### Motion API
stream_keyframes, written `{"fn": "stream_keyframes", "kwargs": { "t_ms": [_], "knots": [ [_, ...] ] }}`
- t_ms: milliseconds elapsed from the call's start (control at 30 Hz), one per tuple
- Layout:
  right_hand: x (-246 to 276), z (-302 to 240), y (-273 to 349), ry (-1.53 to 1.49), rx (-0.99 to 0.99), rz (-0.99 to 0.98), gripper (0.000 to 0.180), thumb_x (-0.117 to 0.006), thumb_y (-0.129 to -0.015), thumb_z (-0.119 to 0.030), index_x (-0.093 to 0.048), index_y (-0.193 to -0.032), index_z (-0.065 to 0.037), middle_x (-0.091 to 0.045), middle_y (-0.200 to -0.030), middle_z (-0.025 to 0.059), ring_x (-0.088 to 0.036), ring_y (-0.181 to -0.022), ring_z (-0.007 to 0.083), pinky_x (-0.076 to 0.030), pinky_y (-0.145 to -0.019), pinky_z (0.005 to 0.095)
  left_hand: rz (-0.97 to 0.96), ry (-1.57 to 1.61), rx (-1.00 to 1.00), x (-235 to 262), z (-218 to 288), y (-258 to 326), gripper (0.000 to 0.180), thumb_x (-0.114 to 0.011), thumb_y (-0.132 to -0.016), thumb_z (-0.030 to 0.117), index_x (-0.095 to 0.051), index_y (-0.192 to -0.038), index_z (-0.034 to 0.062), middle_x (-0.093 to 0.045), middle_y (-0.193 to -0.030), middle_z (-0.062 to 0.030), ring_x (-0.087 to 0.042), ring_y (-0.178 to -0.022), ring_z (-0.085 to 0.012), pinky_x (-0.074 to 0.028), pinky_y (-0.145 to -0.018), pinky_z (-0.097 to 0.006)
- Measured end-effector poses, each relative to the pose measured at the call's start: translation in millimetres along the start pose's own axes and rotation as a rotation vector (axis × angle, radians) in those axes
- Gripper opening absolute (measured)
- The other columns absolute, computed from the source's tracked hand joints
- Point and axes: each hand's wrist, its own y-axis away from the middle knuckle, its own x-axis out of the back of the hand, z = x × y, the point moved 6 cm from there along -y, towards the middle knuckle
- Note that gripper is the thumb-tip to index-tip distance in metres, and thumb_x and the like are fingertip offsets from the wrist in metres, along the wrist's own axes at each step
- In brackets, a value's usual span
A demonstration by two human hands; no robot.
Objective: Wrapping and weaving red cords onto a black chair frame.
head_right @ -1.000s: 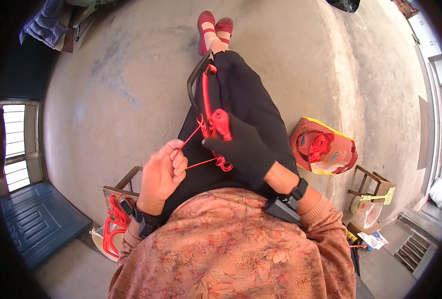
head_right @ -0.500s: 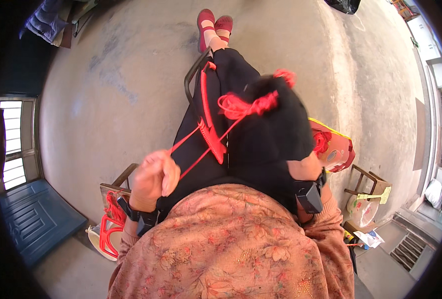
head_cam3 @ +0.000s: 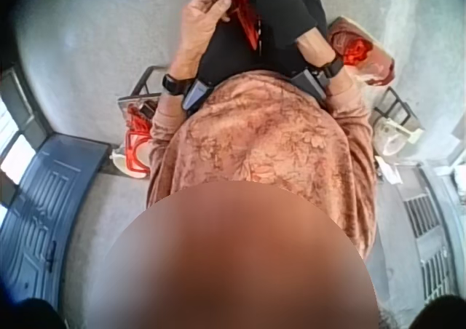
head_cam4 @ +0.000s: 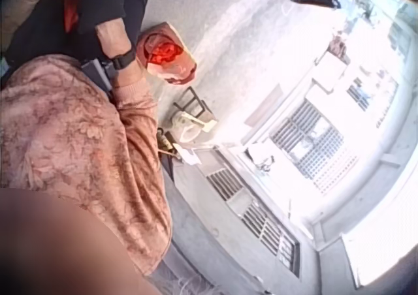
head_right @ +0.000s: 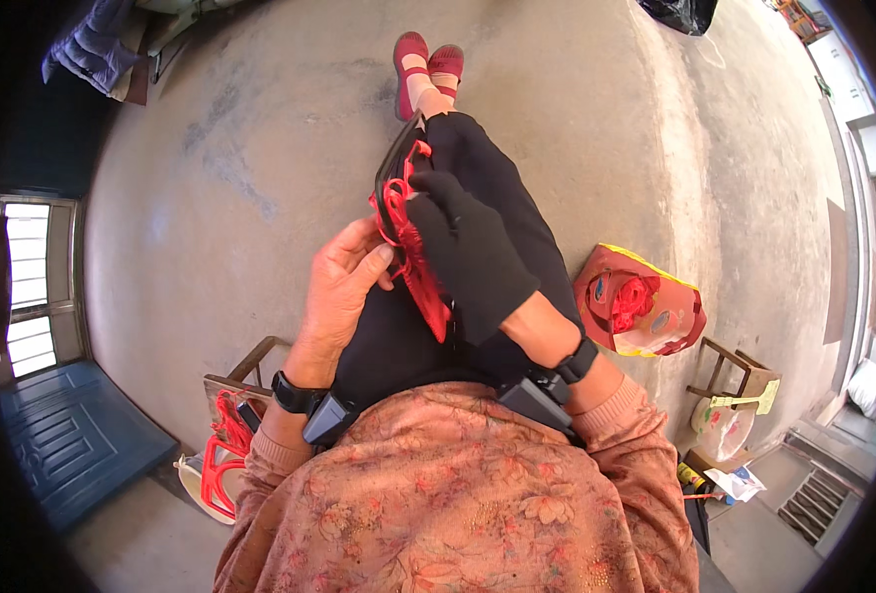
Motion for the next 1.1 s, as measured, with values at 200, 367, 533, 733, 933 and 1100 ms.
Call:
{"fn": "stream_keyframes", "kwargs": {
  "t_ms": [200,367,533,733,933,1100],
  "knots": [
    [3.2,-0.3,-2.6,0.311,-0.054,-0.080,0.031,-0.066,-0.082,-0.008,-0.055,-0.110,-0.001,-0.063,-0.091,0.0087,-0.060,-0.084,0.0123,-0.049,-0.077,0.0261,-0.031,0.091,0.040,0.9,-1.2,-3.3,0.029,-0.063,-0.092,0.016,-0.061,-0.116,0.0015,-0.063,-0.090,0.0004,-0.054,-0.068,-0.0050,-0.045,-0.057,-0.019],
    [3.6,-8.2,0.9,0.406,0.057,-0.003,0.035,-0.066,-0.081,-0.009,-0.055,-0.113,-0.002,-0.064,-0.091,0.0103,-0.063,-0.084,0.0157,-0.050,-0.076,0.0286,0.091,0.038,0.039,15.5,-7.0,-7.0,0.026,-0.059,-0.094,0.021,-0.063,-0.111,0.0026,-0.064,-0.091,-0.0006,-0.055,-0.066,-0.0051,-0.045,-0.056,-0.019],
    [32.2,3.9,8.7,0.274,-0.045,0.039,0.035,-0.066,-0.081,-0.010,-0.056,-0.114,-0.003,-0.065,-0.093,0.0110,-0.064,-0.086,0.0172,-0.050,-0.078,0.0301,-0.069,0.655,0.318,20.4,5.0,7.1,0.019,-0.052,-0.097,0.022,-0.057,-0.092,0.0046,-0.060,-0.086,-0.0058,-0.056,-0.068,-0.0105,-0.038,-0.040,-0.019],
    [22.1,-10.0,28.1,0.105,-0.027,0.034,0.039,-0.068,-0.080,-0.012,-0.056,-0.115,-0.001,-0.066,-0.094,0.0112,-0.065,-0.084,0.0198,-0.050,-0.077,0.0303,0.110,0.361,0.226,41.8,17.7,30.5,0.018,-0.054,-0.095,0.021,-0.056,-0.090,0.0038,-0.059,-0.083,-0.0071,-0.053,-0.058,-0.0074,-0.031,-0.036,-0.017],
    [-6.3,-59.2,31.2,0.767,0.470,-0.100,0.046,-0.072,-0.075,-0.016,-0.058,-0.117,-0.004,-0.060,-0.115,0.0138,-0.058,-0.109,0.0268,-0.047,-0.089,0.0368,-0.147,-0.109,0.352,30.1,43.9,68.6,0.019,-0.067,-0.086,0.008,-0.059,-0.101,0.0025,-0.058,-0.080,0.0012,-0.052,-0.063,-0.0030,-0.040,-0.053,-0.019],
    [-49.0,-65.0,42.6,0.972,0.971,-0.406,0.040,-0.067,-0.073,-0.013,-0.059,-0.111,-0.003,-0.059,-0.117,0.0140,-0.055,-0.109,0.0293,-0.045,-0.090,0.0397,-0.423,-0.389,0.355,19.4,89.5,100.8,0.035,-0.077,-0.073,0.003,-0.059,-0.104,0.0003,-0.061,-0.081,0.0014,-0.053,-0.070,-0.0030,-0.043,-0.063,-0.020]
  ]
}}
